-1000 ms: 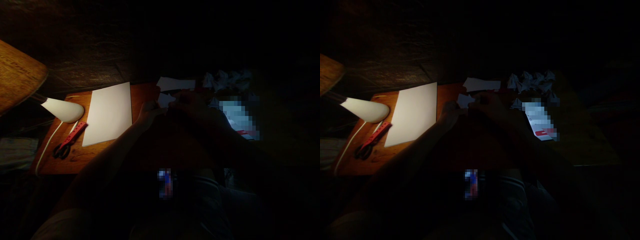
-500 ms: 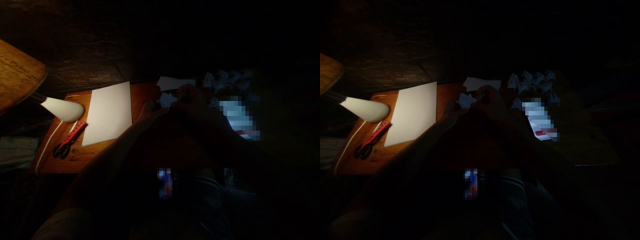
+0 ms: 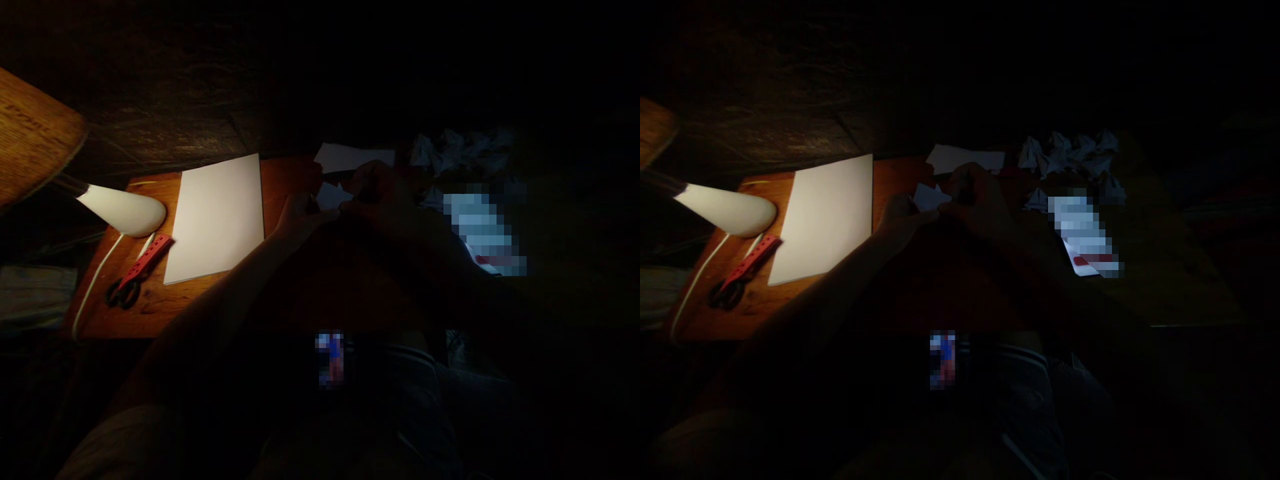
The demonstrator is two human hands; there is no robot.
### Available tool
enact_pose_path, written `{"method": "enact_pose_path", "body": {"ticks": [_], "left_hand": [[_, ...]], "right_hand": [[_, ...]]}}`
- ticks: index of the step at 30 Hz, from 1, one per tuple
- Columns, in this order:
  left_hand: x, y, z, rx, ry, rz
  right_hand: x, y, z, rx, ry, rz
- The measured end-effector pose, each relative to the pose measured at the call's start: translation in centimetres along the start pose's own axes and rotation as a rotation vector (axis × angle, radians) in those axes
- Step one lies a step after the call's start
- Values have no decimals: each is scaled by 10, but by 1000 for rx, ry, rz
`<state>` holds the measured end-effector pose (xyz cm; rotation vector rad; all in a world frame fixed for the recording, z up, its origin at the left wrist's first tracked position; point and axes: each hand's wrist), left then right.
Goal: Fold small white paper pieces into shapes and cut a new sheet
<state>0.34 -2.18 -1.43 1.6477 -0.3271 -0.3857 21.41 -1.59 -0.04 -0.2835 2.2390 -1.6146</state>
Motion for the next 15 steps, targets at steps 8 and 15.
{"method": "enact_pose_path", "body": {"ticks": [8, 15], "left_hand": [[-2, -3, -3, 11, 13, -7], [-2, -2, -2, -16, 55, 3]], "right_hand": [[-10, -4, 0, 5, -12, 45], [-15, -6, -1, 12, -28, 85]]}}
Point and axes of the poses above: each hand's wrist, its own z-axis away from the middle knuckle, its own x-axis out of the palm, y = z × x, and after that the axes turned 13 degrees about -y, right-handed
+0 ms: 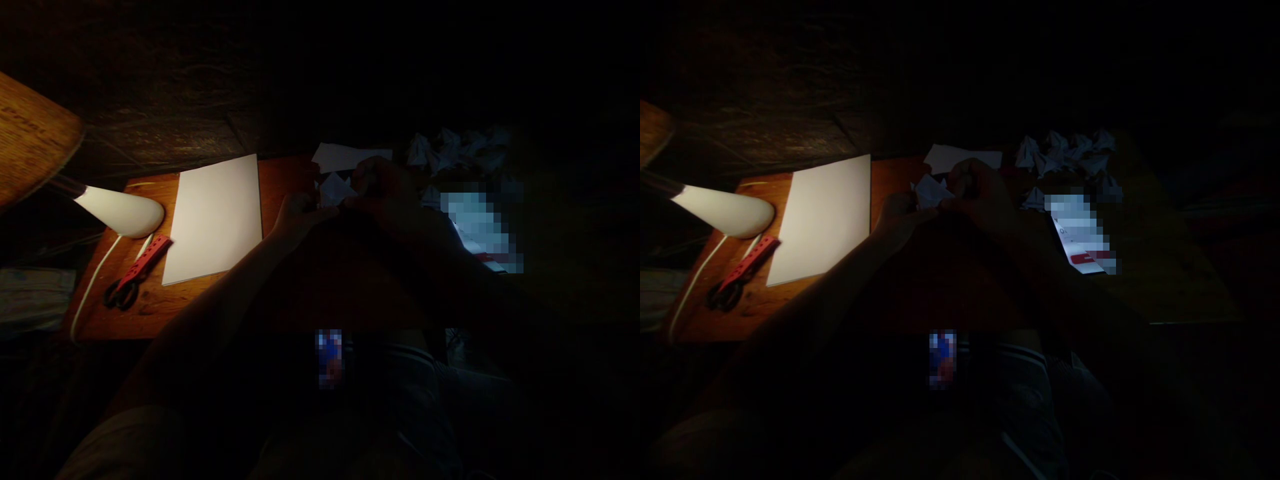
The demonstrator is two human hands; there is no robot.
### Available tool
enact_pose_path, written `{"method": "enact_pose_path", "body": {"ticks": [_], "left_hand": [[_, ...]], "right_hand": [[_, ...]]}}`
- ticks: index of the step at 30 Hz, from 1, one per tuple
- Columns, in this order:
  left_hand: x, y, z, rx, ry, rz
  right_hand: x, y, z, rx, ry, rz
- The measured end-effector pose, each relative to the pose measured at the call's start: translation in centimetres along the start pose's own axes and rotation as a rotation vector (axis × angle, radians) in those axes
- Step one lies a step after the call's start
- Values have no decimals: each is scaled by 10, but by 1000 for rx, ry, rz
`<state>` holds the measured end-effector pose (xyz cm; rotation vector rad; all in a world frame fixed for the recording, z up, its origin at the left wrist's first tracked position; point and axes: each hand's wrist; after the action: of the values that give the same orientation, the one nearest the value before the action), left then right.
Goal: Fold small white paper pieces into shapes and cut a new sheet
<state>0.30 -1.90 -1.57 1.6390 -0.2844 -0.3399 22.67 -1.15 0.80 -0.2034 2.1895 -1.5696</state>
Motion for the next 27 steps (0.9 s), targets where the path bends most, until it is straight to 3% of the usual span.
{"method": "enact_pose_path", "body": {"ticks": [6, 13, 18, 27], "left_hand": [[0, 2, 1, 55, -55, 67], [-4, -10, -4, 34, -38, -9], [-4, -11, -5, 93, -36, 59], [-2, -4, -3, 106, -31, 80]], "right_hand": [[3, -8, 3, 20, -40, -46], [1, -6, 1, 14, 4, -64], [0, -4, -1, -1, 21, -114], [6, -5, 1, 70, -77, -246]]}}
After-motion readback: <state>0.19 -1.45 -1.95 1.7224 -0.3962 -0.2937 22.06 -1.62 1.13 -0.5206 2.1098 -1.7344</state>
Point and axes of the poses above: each hand's wrist, its own z-axis away from the middle knuckle, its own x-axis out of the palm, y = z × x, and after that the axes turned 13 degrees about -y, right-handed
